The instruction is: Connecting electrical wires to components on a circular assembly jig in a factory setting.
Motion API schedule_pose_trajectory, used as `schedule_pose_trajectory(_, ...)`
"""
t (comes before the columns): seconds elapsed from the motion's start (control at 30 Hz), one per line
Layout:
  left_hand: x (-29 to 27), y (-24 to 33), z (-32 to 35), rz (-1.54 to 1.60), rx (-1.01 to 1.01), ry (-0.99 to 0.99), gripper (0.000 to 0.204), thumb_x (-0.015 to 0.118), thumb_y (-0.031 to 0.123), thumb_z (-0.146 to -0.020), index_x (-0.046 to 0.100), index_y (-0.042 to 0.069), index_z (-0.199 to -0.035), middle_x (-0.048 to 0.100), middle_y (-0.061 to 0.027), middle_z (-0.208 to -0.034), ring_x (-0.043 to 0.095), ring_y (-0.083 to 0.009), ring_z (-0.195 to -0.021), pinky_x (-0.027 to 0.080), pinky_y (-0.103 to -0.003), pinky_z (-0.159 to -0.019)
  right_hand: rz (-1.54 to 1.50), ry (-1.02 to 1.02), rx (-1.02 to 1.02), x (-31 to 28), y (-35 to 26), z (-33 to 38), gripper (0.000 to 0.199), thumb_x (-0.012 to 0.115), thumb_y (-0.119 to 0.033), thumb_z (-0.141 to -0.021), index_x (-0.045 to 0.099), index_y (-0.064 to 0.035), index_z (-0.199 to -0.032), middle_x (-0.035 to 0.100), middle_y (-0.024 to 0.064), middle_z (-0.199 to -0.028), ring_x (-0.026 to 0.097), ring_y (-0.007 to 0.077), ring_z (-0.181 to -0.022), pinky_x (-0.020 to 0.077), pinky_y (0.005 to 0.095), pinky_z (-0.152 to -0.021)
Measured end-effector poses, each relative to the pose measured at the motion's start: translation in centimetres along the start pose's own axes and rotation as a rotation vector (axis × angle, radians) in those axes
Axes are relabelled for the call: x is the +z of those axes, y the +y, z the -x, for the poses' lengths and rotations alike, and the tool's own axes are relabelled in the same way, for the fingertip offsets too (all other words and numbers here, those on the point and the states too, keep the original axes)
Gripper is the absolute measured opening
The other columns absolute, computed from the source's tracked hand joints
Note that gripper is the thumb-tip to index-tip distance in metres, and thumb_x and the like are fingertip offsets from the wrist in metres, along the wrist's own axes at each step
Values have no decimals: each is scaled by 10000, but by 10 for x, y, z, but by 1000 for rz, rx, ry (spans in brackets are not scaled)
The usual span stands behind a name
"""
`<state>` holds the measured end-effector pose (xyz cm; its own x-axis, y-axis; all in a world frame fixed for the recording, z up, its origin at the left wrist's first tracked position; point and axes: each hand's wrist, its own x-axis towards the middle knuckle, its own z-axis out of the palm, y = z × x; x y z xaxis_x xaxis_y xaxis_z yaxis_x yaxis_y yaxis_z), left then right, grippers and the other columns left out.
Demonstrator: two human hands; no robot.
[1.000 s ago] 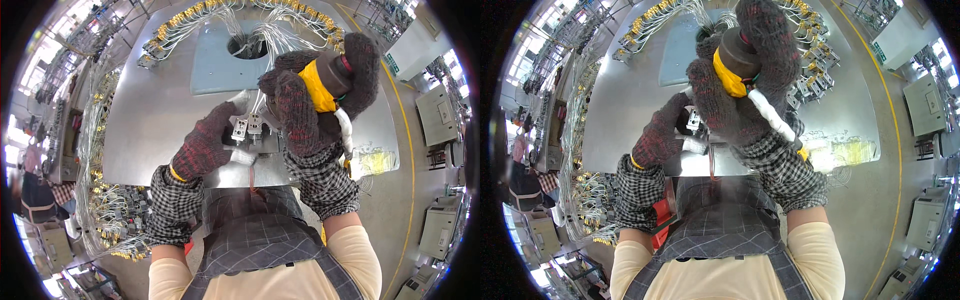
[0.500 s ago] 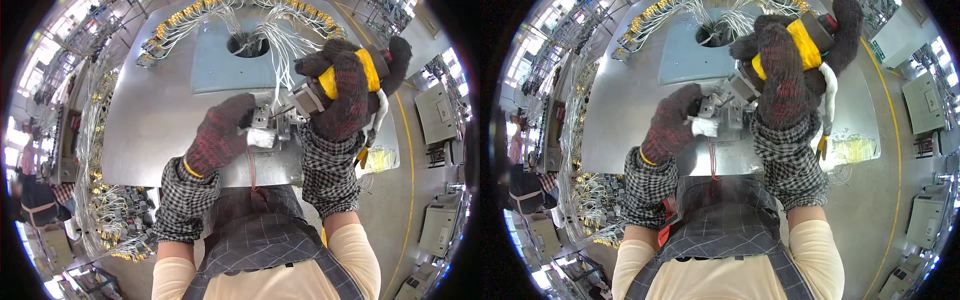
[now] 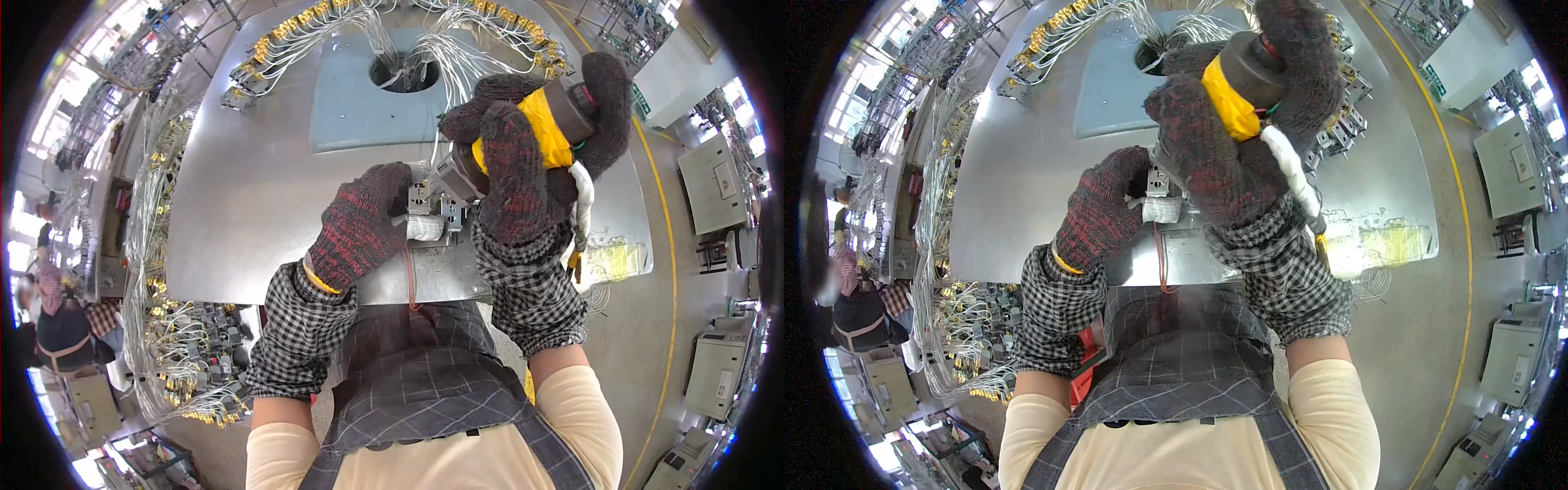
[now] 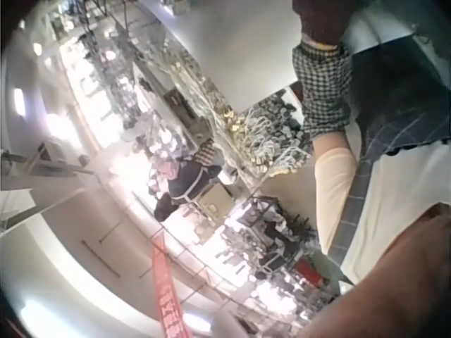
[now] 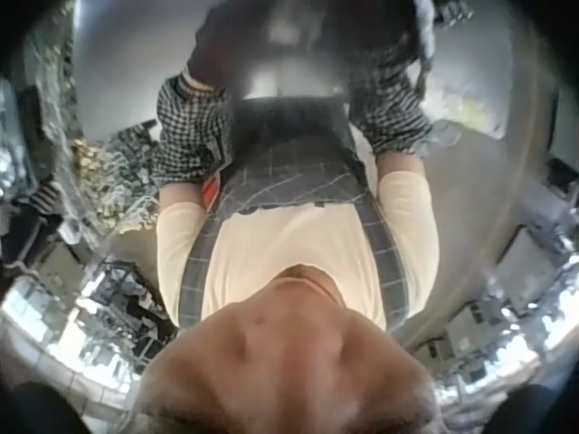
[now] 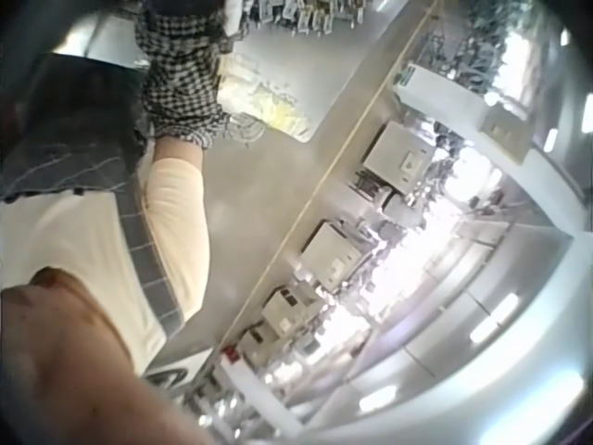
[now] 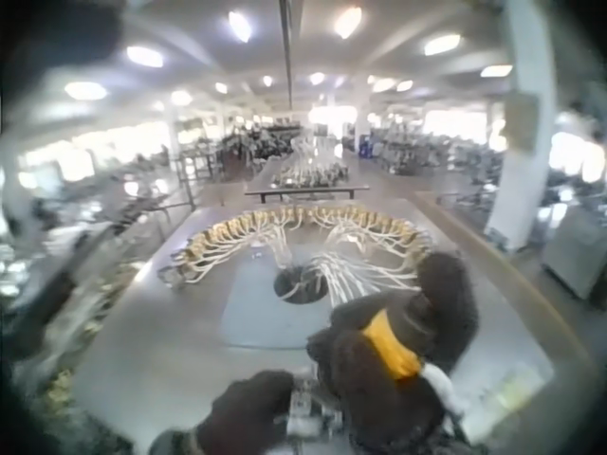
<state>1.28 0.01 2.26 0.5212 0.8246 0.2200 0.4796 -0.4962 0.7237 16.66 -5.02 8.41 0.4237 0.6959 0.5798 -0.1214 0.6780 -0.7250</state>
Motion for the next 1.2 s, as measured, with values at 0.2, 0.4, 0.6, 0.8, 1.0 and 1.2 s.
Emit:
schedule_pose_trajectory(0.2,6,-19,0,331,-83,-72,743,897,335,-692,565,76,-1304,682,-94,-1021,693,-182,-933,576,-334,-820,79,-80,-74,-4,17,-9,524,529,-93,-983,320,-94,-1463,587,232,-1208,652,324,-1024,582,433,-858)
schedule_pose_trajectory(0.4,7,0,-12,949,-285,48,601,813,434,-789,608,21,-1174,673,-88,-884,681,-185,-786,603,-359,-754,98,-86,-84,-6,22,-10,472,489,-150,-1009,343,-36,-1442,550,240,-1272,605,318,-1125,540,412,-938)
schedule_pose_trajectory(0.6,8,2,-19,1144,-603,30,572,717,504,-860,617,3,-1119,668,-112,-841,686,-209,-734,615,-385,-707,116,-188,177,-20,34,-8,458,450,-207,-1035,366,23,-1422,514,247,-1337,557,311,-1225,497,390,-1018)
schedule_pose_trajectory(0.8,21,-32,-1,771,96,-67,998,872,447,-681,388,58,-1462,637,-131,-1140,663,-241,-942,567,-400,-853,114,-105,249,-53,20,-1,479,462,-230,-1026,378,47,-1407,515,228,-1289,538,287,-1164,479,364,-960)
schedule_pose_trajectory(1.0,43,35,-11,-536,256,-3,1074,821,610,-595,419,106,-1454,603,-174,-1199,580,-384,-1084,455,-514,-925,-7,567,-303,-113,-81,58,541,621,-242,-938,402,-1,-1370,617,127,-915,593,212,-666,532,334,-557)
schedule_pose_trajectory(1.2,100,50,-40,-665,85,-84,789,694,611,-786,507,37,-1294,628,-198,-1124,621,-392,-992,472,-523,-866,255,626,-219,-262,-101,92,366,589,-323,-971,485,-89,-1232,618,80,-984,637,209,-876,536,352,-717)
